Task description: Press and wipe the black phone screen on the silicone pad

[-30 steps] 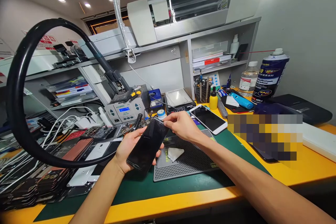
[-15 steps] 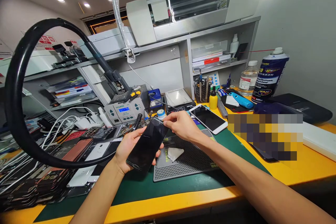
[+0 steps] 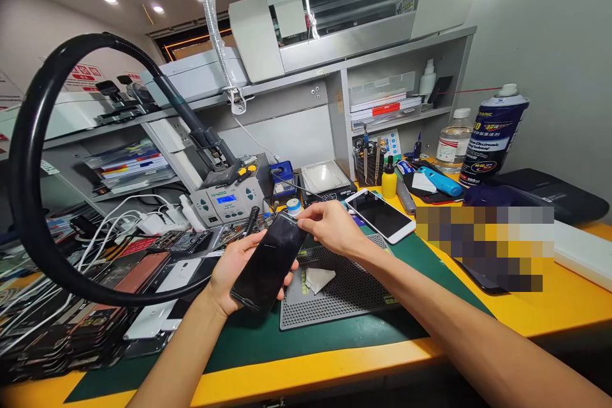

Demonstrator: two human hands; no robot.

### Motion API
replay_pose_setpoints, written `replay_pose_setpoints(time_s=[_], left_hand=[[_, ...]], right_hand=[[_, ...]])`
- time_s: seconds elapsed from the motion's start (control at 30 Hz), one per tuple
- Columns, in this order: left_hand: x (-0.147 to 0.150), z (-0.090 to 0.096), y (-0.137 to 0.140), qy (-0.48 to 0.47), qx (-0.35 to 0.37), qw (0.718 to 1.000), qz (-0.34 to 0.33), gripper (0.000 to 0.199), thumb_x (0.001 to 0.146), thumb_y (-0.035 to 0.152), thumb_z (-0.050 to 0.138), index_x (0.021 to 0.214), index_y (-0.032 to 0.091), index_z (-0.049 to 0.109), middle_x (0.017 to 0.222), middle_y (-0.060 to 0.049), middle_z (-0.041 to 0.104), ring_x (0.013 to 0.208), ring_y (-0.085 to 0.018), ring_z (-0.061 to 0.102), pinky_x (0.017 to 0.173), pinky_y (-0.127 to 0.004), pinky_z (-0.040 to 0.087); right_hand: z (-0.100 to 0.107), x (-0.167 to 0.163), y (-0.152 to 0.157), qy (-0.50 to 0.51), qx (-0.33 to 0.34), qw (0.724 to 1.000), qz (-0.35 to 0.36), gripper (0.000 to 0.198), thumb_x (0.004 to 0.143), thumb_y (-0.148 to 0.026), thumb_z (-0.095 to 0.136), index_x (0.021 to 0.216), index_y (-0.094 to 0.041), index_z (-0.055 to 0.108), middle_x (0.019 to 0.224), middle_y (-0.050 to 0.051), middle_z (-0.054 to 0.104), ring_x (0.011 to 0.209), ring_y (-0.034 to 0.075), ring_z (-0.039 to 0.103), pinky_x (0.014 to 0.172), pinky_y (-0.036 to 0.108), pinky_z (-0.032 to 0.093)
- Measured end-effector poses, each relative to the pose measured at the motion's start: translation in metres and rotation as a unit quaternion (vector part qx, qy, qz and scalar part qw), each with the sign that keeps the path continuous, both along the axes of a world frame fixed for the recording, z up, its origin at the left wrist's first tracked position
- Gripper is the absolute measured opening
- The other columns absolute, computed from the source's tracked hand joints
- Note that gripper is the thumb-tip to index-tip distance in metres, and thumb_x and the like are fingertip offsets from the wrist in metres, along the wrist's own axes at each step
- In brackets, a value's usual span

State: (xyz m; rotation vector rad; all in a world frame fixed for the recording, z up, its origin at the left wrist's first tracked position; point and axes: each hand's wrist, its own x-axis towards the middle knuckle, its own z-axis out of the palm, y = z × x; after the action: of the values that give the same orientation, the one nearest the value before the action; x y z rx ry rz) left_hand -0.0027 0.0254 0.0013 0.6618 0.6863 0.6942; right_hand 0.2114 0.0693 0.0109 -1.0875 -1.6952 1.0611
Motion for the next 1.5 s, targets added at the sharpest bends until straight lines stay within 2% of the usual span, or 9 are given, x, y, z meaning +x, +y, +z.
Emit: replay_pose_setpoints(time_s=[0.2, 0.4, 0.63, 0.97, 1.23, 1.5], left_hand=[[-0.001, 0.000, 0.000, -0.005, -0.003, 1.000, -0.006, 0.058, 0.098, 0.048, 0.038, 0.113, 0.001, 0.068, 0.094, -0.022, 0.072, 0.073, -0.030, 0.071, 0.058, -0.040, 0.059], [-0.001, -0.001, 0.001, -0.015, -0.001, 1.000, -0.010, 0.059, 0.098, 0.048, 0.038, 0.113, 0.000, 0.067, 0.095, -0.023, 0.073, 0.073, -0.030, 0.072, 0.058, -0.041, 0.060], [-0.002, -0.001, 0.002, -0.027, -0.002, 1.000, -0.011, 0.058, 0.098, 0.048, 0.037, 0.110, 0.000, 0.069, 0.093, -0.023, 0.074, 0.068, -0.028, 0.071, 0.057, -0.042, 0.060], [-0.003, -0.003, 0.003, -0.035, -0.002, 0.999, -0.015, 0.058, 0.098, 0.048, 0.037, 0.110, 0.000, 0.068, 0.092, -0.023, 0.074, 0.069, -0.029, 0.073, 0.057, -0.041, 0.060], [-0.005, -0.004, 0.005, -0.039, 0.001, 0.999, -0.030, 0.059, 0.098, 0.049, 0.036, 0.113, 0.001, 0.068, 0.095, -0.023, 0.074, 0.072, -0.030, 0.073, 0.059, -0.042, 0.060], [-0.007, -0.006, 0.006, -0.038, 0.009, 0.998, -0.040, 0.060, 0.098, 0.049, 0.038, 0.116, 0.000, 0.066, 0.099, -0.023, 0.073, 0.076, -0.031, 0.073, 0.061, -0.042, 0.060]], right_hand=[[0.005, 0.000, -0.004, -0.002, -0.003, 1.000, 0.000, 0.017, 0.081, -0.024, 0.068, 0.087, -0.013, 0.079, 0.086, 0.007, 0.077, 0.061, 0.012, 0.057, 0.055, 0.022, 0.048], [0.008, 0.001, -0.006, -0.008, -0.002, 1.000, 0.002, 0.017, 0.080, -0.024, 0.068, 0.086, -0.012, 0.079, 0.089, 0.008, 0.077, 0.056, 0.010, 0.054, 0.051, 0.022, 0.044], [0.009, 0.001, -0.006, -0.002, -0.005, 1.000, -0.002, 0.018, 0.079, -0.026, 0.070, 0.085, -0.012, 0.079, 0.077, 0.006, 0.074, 0.054, 0.010, 0.054, 0.051, 0.022, 0.045], [0.014, 0.000, -0.009, 0.003, -0.016, 1.000, -0.014, 0.016, 0.078, -0.025, 0.072, 0.085, -0.013, 0.079, 0.084, 0.007, 0.077, 0.055, 0.009, 0.054, 0.052, 0.022, 0.049], [0.009, 0.001, -0.005, 0.013, -0.015, 1.000, 0.001, 0.020, 0.076, -0.030, 0.073, 0.085, -0.014, 0.080, 0.081, 0.006, 0.076, 0.054, 0.010, 0.054, 0.052, 0.023, 0.048], [0.014, 0.001, -0.009, -0.010, -0.013, 1.000, -0.010, 0.021, 0.076, -0.032, 0.073, 0.083, -0.014, 0.080, 0.080, 0.007, 0.075, 0.054, 0.012, 0.053, 0.052, 0.025, 0.046]])
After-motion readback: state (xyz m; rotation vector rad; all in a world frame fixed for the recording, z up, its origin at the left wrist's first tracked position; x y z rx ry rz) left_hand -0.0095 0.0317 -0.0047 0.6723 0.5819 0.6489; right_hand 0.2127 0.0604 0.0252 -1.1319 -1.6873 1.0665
